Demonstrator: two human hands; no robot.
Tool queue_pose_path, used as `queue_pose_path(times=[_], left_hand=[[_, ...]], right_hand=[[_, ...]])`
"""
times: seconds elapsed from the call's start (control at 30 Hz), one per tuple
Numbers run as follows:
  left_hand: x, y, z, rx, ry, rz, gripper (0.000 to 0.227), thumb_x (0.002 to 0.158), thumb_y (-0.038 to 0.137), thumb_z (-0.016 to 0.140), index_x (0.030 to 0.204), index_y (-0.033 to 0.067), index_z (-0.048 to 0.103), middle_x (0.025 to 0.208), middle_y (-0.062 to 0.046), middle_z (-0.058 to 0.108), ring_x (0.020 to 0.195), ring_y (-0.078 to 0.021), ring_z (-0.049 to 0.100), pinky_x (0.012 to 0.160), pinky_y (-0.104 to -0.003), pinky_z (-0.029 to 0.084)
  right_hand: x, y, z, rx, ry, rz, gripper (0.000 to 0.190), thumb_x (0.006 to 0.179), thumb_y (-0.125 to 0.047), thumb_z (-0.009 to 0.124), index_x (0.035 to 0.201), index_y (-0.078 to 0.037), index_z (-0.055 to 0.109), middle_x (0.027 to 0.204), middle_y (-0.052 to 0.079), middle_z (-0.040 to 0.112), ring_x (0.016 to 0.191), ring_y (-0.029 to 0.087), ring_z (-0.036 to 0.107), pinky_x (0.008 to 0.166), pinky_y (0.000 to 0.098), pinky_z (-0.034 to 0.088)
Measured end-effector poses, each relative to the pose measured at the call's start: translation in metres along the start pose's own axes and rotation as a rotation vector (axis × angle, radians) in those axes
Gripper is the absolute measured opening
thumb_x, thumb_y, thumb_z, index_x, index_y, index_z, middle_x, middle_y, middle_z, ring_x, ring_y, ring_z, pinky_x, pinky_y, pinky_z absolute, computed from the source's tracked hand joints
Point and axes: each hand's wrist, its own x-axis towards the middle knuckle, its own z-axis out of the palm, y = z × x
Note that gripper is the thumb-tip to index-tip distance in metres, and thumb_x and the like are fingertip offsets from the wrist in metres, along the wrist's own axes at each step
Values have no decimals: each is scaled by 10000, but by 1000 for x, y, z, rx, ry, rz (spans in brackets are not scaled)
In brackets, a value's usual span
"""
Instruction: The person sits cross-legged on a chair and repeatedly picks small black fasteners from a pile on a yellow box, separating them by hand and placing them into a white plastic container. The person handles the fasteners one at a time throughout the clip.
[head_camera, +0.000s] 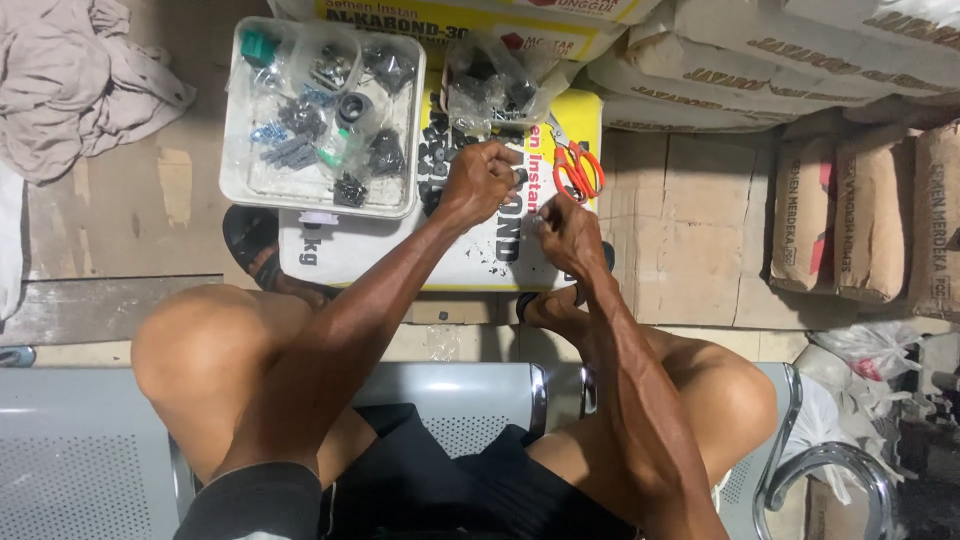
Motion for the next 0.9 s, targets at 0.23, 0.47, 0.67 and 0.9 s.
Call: queue_pose_path(times=[0.23, 0.47, 0.67, 0.9], left_hand=[[-11, 17, -11, 35, 21, 25, 186, 891, -18, 638, 1065, -53, 693, 827, -231, 736, 662, -188, 749, 576, -271, 679], [-17, 28, -13, -50, 67, -32, 175, 885, 14, 638, 1038, -60, 680, 813, -233, 733, 623, -169, 741, 547, -242, 679], [-13, 25, -12, -58, 76, -17, 155, 876, 10, 645, 1014, -51, 682, 795, -237, 731, 619, -182, 748, 541, -256, 677], [-17, 33, -11, -29, 60, 7, 134, 869, -8, 629, 985, -51, 681, 768, -233, 728, 599, -165, 736, 524, -239, 671]], right_hand=[[-3, -50, -19, 533, 150, -156, 243, 880, -32, 633, 1072, -91, 770, 840, 117, 728, 850, 163, 651, 783, 365, 577], [-2, -46, -17, 694, 81, -196, 138, 946, -70, 726, 1063, -10, 769, 776, 99, 691, 736, 139, 670, 731, 316, 580], [3, -39, -12, 714, 61, -188, 118, 974, -77, 722, 1053, 0, 763, 789, 114, 701, 718, 140, 673, 711, 303, 582], [6, -42, -10, 910, 78, -89, 131, 1004, -47, 661, 1075, 46, 720, 867, 142, 704, 756, 135, 663, 717, 268, 603]])
